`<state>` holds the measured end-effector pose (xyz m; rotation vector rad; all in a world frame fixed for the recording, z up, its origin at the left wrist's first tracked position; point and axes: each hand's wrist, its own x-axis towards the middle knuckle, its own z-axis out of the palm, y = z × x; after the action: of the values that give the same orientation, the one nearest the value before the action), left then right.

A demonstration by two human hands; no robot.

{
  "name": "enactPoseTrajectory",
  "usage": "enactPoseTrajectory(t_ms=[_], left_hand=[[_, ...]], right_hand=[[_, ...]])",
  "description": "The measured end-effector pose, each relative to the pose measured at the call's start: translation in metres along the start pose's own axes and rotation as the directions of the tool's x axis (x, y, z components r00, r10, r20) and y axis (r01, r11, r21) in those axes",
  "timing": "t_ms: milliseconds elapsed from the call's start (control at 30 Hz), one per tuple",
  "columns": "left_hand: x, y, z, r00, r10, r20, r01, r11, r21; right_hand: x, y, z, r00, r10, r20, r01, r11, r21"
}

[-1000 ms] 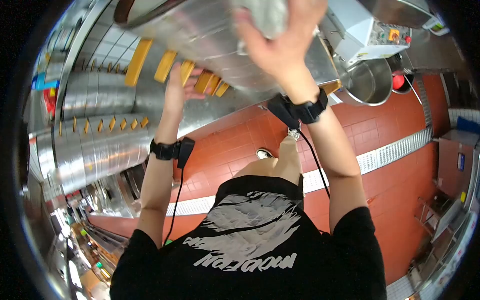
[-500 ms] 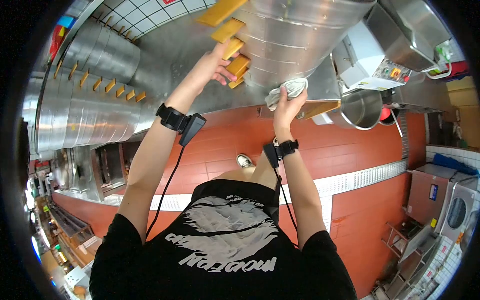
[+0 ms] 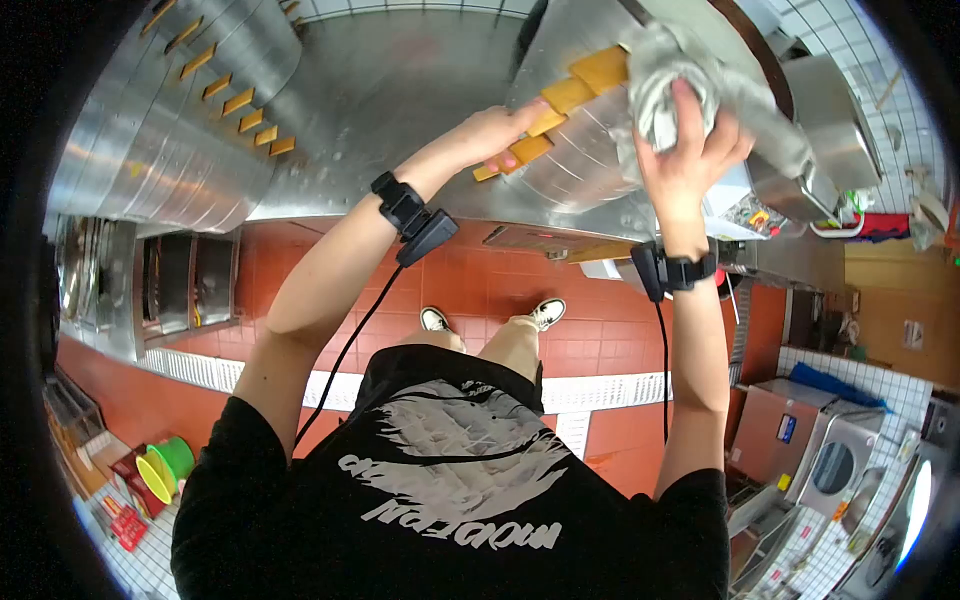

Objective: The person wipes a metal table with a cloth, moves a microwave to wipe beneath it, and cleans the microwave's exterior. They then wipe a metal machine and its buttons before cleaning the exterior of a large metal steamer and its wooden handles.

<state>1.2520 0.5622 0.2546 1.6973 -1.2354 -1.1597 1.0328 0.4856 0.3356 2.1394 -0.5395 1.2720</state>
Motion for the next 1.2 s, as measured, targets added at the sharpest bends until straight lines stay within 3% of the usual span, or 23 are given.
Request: enactPoseTrajectory(t_ms=[33,100,167,200,233,333,367,400,500,533,567,600,633,667,733,767,833,867,900,967,1133,1200], left_hand=[[0.0,0.0,-0.001,0.999,0.034,0.004,-0.034,0.999,0.027],[0.001,0.002,-0.006,1.0,0.025,0.001,-0.025,0.999,0.044],[0.001,0.003,-0.009,0.994,0.056,0.092,-0.067,0.991,0.114],[0.002,0.003,-0.008,0.995,0.043,0.088,-0.053,0.992,0.112],[0.002,0.003,-0.007,0.996,0.058,0.072,-0.067,0.989,0.129],[0.005,-0.001,-0.001,0.994,0.104,0.016,-0.105,0.982,0.157],[0.005,-0.003,0.001,0.989,0.147,-0.014,-0.142,0.975,0.169],[0.003,-0.004,0.001,0.99,0.139,-0.015,-0.134,0.975,0.177],[-0.002,0.003,0.001,0.989,0.142,-0.036,-0.134,0.978,0.156],[-0.003,0.005,0.0,0.996,0.08,-0.042,-0.073,0.987,0.142],[-0.006,0.006,0.0,0.999,0.018,-0.045,-0.012,0.992,0.125],[-0.007,0.007,0.0,0.999,0.028,-0.045,-0.022,0.992,0.123],[-0.009,0.009,-0.002,0.998,0.028,-0.057,-0.019,0.99,0.143],[-0.01,0.01,-0.002,0.998,0.028,-0.063,-0.018,0.987,0.161],[-0.006,0.006,-0.004,0.999,0.023,-0.046,-0.016,0.988,0.155],[-0.004,0.004,-0.003,0.999,0.003,-0.034,0.002,0.989,0.15],[-0.002,0.001,0.0,0.999,0.025,-0.02,-0.023,0.996,0.086],[-0.002,-0.002,0.001,0.998,0.025,-0.057,-0.02,0.995,0.098],[-0.002,-0.004,0.001,0.995,0.022,-0.096,-0.012,0.994,0.111],[-0.002,-0.006,0.001,0.995,0.014,-0.096,-0.004,0.995,0.103],[-0.007,-0.001,0.002,0.993,-0.012,-0.12,0.024,0.995,0.101],[-0.009,0.0,0.002,0.994,0.002,-0.114,0.006,0.997,0.071]], right_hand=[[-0.018,0.002,0.006,1.0,-0.012,0.003,0.012,1.0,0.023],[-0.057,0.004,0.018,0.937,0.229,0.262,-0.326,0.841,0.432],[-0.091,-0.002,0.016,0.859,0.128,0.497,-0.305,0.906,0.295],[-0.11,-0.005,0.019,0.795,0.059,0.603,-0.181,0.973,0.143],[-0.13,-0.014,0.027,0.853,-0.026,0.52,-0.042,0.992,0.118],[-0.212,-0.03,0.052,0.743,-0.139,0.655,0.011,0.981,0.196],[-0.217,-0.046,0.054,0.682,-0.192,0.706,0.013,0.968,0.251],[-0.231,-0.058,0.065,0.685,-0.191,0.703,0.005,0.966,0.258],[-0.305,-0.089,0.118,0.487,-0.308,0.817,-0.11,0.907,0.407],[-0.314,-0.094,0.125,0.414,-0.353,0.839,-0.149,0.883,0.445],[-0.295,-0.1,0.12,0.411,-0.349,0.842,-0.147,0.886,0.44],[-0.251,-0.108,0.114,0.455,-0.45,0.769,0.174,0.891,0.419],[-0.218,-0.117,0.11,0.454,-0.559,0.694,0.478,0.81,0.34],[-0.205,-0.123,0.111,0.45,-0.555,0.7,0.483,0.81,0.332],[-0.187,-0.123,0.117,0.161,-0.525,0.836,0.265,0.839,0.476],[-0.186,-0.123,0.115,0.154,-0.51,0.846,0.274,0.845,0.459],[-0.19,-0.123,0.111,0.372,-0.554,0.745,0.359,0.826,0.435],[-0.189,-0.121,0.106,0.4,-0.6,0.693,0.521,0.771,0.367],[-0.188,-0.114,0.099,0.398,-0.603,0.692,0.528,0.767,0.365],[-0.181,-0.093,0.085,0.276,-0.687,0.672,0.561,0.683,0.468],[-0.102,-0.044,0.031,0.367,-0.638,0.677,0.387,0.767,0.513],[-0.065,-0.029,0.013,0.587,-0.57,0.575,0.339,0.818,0.465]])
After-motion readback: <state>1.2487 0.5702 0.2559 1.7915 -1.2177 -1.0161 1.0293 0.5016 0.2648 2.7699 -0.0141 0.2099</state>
